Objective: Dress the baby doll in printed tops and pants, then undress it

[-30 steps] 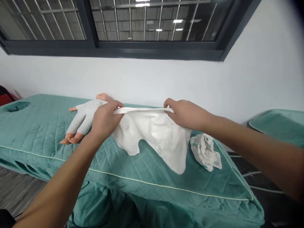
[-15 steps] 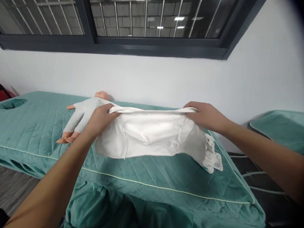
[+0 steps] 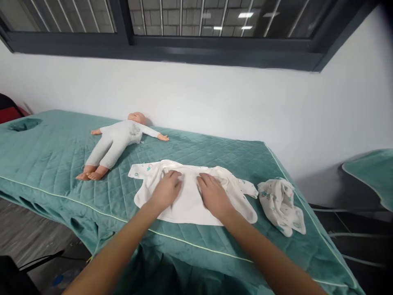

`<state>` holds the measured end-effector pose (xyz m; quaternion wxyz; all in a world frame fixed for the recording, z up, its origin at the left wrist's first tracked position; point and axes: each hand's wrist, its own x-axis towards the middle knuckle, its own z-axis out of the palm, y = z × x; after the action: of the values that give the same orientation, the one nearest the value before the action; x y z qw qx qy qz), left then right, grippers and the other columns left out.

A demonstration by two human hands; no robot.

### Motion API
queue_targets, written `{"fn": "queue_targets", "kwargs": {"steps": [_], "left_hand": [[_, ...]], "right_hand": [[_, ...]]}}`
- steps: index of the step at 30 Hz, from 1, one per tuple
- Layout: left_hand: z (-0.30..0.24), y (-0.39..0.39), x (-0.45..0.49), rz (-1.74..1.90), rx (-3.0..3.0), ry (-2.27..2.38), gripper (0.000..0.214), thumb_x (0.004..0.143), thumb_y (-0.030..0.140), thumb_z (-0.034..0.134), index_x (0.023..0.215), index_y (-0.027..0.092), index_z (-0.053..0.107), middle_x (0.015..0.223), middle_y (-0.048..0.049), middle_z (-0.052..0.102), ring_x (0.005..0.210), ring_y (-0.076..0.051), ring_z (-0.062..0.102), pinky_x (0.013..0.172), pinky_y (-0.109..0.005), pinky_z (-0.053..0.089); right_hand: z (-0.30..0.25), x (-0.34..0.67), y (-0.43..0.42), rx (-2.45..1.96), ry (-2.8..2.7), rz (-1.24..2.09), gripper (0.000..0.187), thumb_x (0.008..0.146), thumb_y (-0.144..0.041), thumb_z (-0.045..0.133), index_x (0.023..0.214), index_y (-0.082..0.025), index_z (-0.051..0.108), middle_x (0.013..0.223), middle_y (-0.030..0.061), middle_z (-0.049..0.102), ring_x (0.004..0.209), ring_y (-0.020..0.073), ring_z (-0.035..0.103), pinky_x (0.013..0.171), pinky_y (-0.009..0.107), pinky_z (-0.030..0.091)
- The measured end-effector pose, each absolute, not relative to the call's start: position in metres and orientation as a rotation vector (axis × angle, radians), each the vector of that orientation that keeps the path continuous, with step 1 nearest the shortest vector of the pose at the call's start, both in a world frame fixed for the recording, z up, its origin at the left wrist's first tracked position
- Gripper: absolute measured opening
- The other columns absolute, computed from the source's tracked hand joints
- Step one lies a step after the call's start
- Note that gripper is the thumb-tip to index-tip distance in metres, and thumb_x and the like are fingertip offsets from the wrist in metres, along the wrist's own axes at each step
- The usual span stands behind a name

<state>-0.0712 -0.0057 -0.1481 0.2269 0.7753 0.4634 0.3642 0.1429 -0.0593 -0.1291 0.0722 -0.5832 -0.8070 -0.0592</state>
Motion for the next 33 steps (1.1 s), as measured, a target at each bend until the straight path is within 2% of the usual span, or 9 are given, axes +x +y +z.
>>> {"fn": "queue_targets", "kwargs": {"steps": [3, 6, 9, 15, 18, 24, 29, 33], "left_hand": [[-0.163, -0.012, -0.056, 1.004, 2.108, 1.326, 0.026, 0.088, 0.018, 0.054, 0.111, 0.02, 0.066, 0.125, -0.0164, 0.066, 0.123, -0.033, 0.058, 0.111, -0.049, 0.041], [-0.164, -0.001, -0.052, 0.943, 2.082, 1.538, 0.031, 0.087, 0.019, 0.054, 0.117, 0.015, 0.062, 0.135, -0.0215, 0.059, 0.134, -0.038, 0.05, 0.116, -0.055, 0.033], [-0.161, 0.012, -0.049, 0.957, 2.012, 1.64, 0.036, 0.087, 0.023, 0.058, 0.122, 0.014, 0.06, 0.134, -0.023, 0.059, 0.135, -0.039, 0.048, 0.118, -0.056, 0.028], [-0.164, 0.02, -0.04, 1.089, 1.904, 1.677, 0.051, 0.087, 0.028, 0.061, 0.136, 0.013, 0.056, 0.142, -0.0261, 0.054, 0.14, -0.044, 0.043, 0.12, -0.057, 0.023], [-0.164, 0.018, -0.038, 1.088, 1.965, 1.706, 0.056, 0.09, 0.029, 0.059, 0.143, 0.014, 0.051, 0.145, -0.0244, 0.054, 0.141, -0.043, 0.043, 0.119, -0.057, 0.027], [-0.161, 0.015, -0.039, 0.791, 2.235, 1.926, 0.059, 0.098, 0.031, 0.046, 0.152, 0.01, 0.038, 0.148, -0.0204, 0.052, 0.14, -0.035, 0.045, 0.115, -0.051, 0.038], [-0.157, 0.013, -0.038, 0.747, 2.295, 1.974, 0.058, 0.099, 0.033, 0.045, 0.152, 0.012, 0.038, 0.148, -0.0192, 0.051, 0.138, -0.035, 0.047, 0.112, -0.051, 0.042], [-0.151, 0.018, -0.036, 0.772, 2.241, 1.904, 0.06, 0.099, 0.035, 0.045, 0.153, 0.012, 0.036, 0.149, -0.0199, 0.05, 0.14, -0.035, 0.045, 0.113, -0.052, 0.041]], "right_hand": [[-0.139, 0.124, -0.049, -1.856, -2.284, -0.06, 0.042, 0.097, -0.012, 0.035, 0.134, -0.011, 0.056, 0.143, 0.0179, 0.058, 0.134, 0.0292, 0.051, 0.113, 0.041, 0.039], [-0.14, 0.115, -0.032, -2.072, -2.058, -0.079, 0.041, 0.1, -0.022, 0.037, 0.132, -0.006, 0.057, 0.138, 0.0238, 0.06, 0.128, 0.0351, 0.055, 0.109, 0.049, 0.04], [-0.141, 0.113, -0.019, -2.212, -1.891, -0.092, 0.047, 0.101, -0.033, 0.035, 0.133, -0.005, 0.055, 0.131, 0.0269, 0.063, 0.119, 0.0408, 0.059, 0.1, 0.056, 0.044], [-0.144, 0.113, -0.017, -2.2, -1.762, -0.085, 0.061, 0.1, -0.035, 0.032, 0.151, -0.003, 0.037, 0.146, 0.0275, 0.052, 0.126, 0.0414, 0.055, 0.1, 0.054, 0.043], [-0.145, 0.113, -0.019, -2.183, -1.753, -0.092, 0.061, 0.1, -0.035, 0.033, 0.153, -0.006, 0.034, 0.148, 0.0255, 0.051, 0.128, 0.04, 0.053, 0.1, 0.053, 0.044], [-0.145, 0.112, -0.019, -2.226, -1.704, -0.099, 0.06, 0.099, -0.03, 0.036, 0.154, -0.007, 0.033, 0.152, 0.0206, 0.048, 0.13, 0.0365, 0.051, 0.101, 0.051, 0.044], [-0.146, 0.115, -0.021, -2.217, -1.704, -0.105, 0.06, 0.099, -0.024, 0.034, 0.157, -0.011, 0.028, 0.156, 0.0186, 0.044, 0.134, 0.0339, 0.048, 0.103, 0.047, 0.043], [-0.145, 0.115, -0.021, -2.203, -1.693, -0.102, 0.062, 0.099, -0.027, 0.035, 0.159, -0.012, 0.026, 0.156, 0.0193, 0.043, 0.136, 0.0346, 0.047, 0.104, 0.048, 0.042]]}}
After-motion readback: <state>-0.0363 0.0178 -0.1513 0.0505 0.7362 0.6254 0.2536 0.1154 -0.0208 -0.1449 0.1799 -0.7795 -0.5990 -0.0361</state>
